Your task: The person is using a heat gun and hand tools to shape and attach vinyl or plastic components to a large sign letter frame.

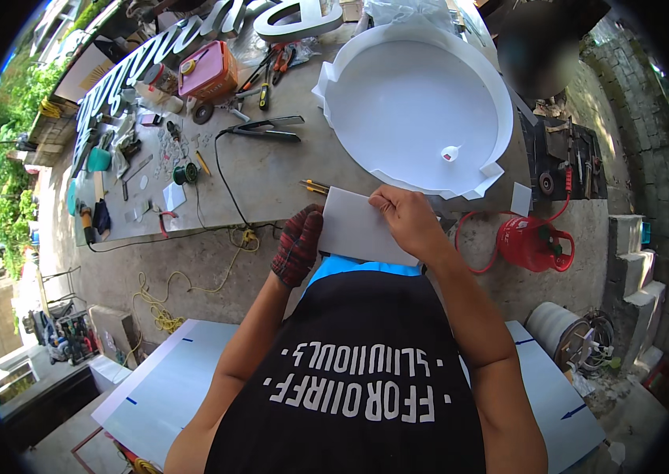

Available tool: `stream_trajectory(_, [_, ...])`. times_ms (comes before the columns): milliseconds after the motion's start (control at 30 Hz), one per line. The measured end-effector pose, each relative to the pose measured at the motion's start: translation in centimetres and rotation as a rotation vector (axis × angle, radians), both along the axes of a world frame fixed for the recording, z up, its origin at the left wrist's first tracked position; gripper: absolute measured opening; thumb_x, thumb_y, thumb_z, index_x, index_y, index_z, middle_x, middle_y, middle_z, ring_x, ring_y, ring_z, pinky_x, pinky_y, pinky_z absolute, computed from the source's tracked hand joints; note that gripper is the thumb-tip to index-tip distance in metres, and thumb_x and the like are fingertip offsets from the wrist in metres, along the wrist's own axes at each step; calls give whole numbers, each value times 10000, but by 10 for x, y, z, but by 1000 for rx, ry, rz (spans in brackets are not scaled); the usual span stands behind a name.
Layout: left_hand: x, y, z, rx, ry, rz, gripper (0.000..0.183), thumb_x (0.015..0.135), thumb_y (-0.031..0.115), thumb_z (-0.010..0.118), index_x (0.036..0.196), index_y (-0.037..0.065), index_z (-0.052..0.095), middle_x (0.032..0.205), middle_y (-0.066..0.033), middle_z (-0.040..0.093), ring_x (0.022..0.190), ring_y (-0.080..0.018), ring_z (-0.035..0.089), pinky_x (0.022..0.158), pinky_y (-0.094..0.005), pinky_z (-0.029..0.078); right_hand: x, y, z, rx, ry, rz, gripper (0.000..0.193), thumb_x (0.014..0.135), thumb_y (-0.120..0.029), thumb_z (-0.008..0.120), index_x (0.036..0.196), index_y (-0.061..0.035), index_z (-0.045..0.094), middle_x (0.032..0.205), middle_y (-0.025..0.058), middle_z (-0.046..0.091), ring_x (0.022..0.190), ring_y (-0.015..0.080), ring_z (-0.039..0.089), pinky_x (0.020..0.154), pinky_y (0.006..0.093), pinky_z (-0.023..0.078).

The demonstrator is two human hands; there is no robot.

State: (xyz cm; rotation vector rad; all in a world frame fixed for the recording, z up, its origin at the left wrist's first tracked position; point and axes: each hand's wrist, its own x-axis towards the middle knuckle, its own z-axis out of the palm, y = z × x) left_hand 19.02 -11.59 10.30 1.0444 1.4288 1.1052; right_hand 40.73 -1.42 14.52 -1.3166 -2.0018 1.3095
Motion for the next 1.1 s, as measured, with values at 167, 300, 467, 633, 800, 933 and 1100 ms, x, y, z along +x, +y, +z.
stream_trajectory(167, [-41, -18, 19, -40, 39, -36, 337, 1056, 310, 592, 1075, -14, 685, 858, -122, 699, 796, -179, 622, 760, -350, 515, -39, -33, 10, -20, -49, -1, 234, 1045, -203, 596, 1023, 12, 684, 791, 205, 661, 714, 290, 655, 707, 388, 507])
stream_trajectory(300, [-81, -37, 22, 8, 51, -123, 322, 1051, 294, 598, 1053, -14, 691, 810, -136, 692, 755, -186, 637, 719, -361, 519, -65, -59, -3, -69, 44, -4, 250, 1058, -223, 593, 1015, 13, 663, 748, 162, 615, 694, 194, 589, 700, 350, 492])
stream_trajectory(467, [-115, -50, 13, 0, -17, -224, 343, 1068, 305, 569, 1059, -12, 699, 815, -129, 697, 768, -176, 640, 724, -356, 519, -93, -83, -3, -87, 60, -22, 261, 1059, -235, 596, 1016, 14, 662, 741, 153, 602, 691, 174, 561, 694, 344, 486])
stream_trajectory(633, [-123, -53, 19, -195, -185, -90, 353, 1094, 354, 540, 919, 67, 647, 771, 49, 557, 748, -67, 488, 680, -304, 450, -117, -95, 20, 1, -103, 21, 253, 1049, -234, 605, 1022, 8, 674, 751, 204, 608, 643, 270, 555, 678, 359, 486])
stream_trajectory(800, [-110, -56, 14, -39, -177, 22, 381, 1096, 366, 537, 866, 75, 624, 755, 64, 533, 740, -63, 463, 659, -304, 428, -127, -96, 30, 66, -145, 7, 236, 1034, -225, 623, 1019, 3, 681, 751, 218, 602, 625, 298, 545, 663, 379, 486])
stream_trajectory(933, [-109, -64, 8, 17, -144, 44, 400, 1087, 343, 541, 950, -10, 672, 768, -83, 647, 735, -129, 536, 678, -354, 466, -124, -95, 29, 36, -117, 57, 235, 1031, -224, 628, 1020, 4, 681, 750, 209, 611, 630, 282, 559, 666, 375, 489])
stream_trajectory(1100, [-117, -67, 7, -5, -56, -32, 393, 1085, 330, 538, 949, -12, 674, 749, -114, 635, 705, -164, 540, 673, -359, 468, -120, -100, 23, -9, -93, 29, 232, 1031, -218, 628, 1021, 7, 684, 770, 196, 641, 658, 265, 592, 687, 365, 499])
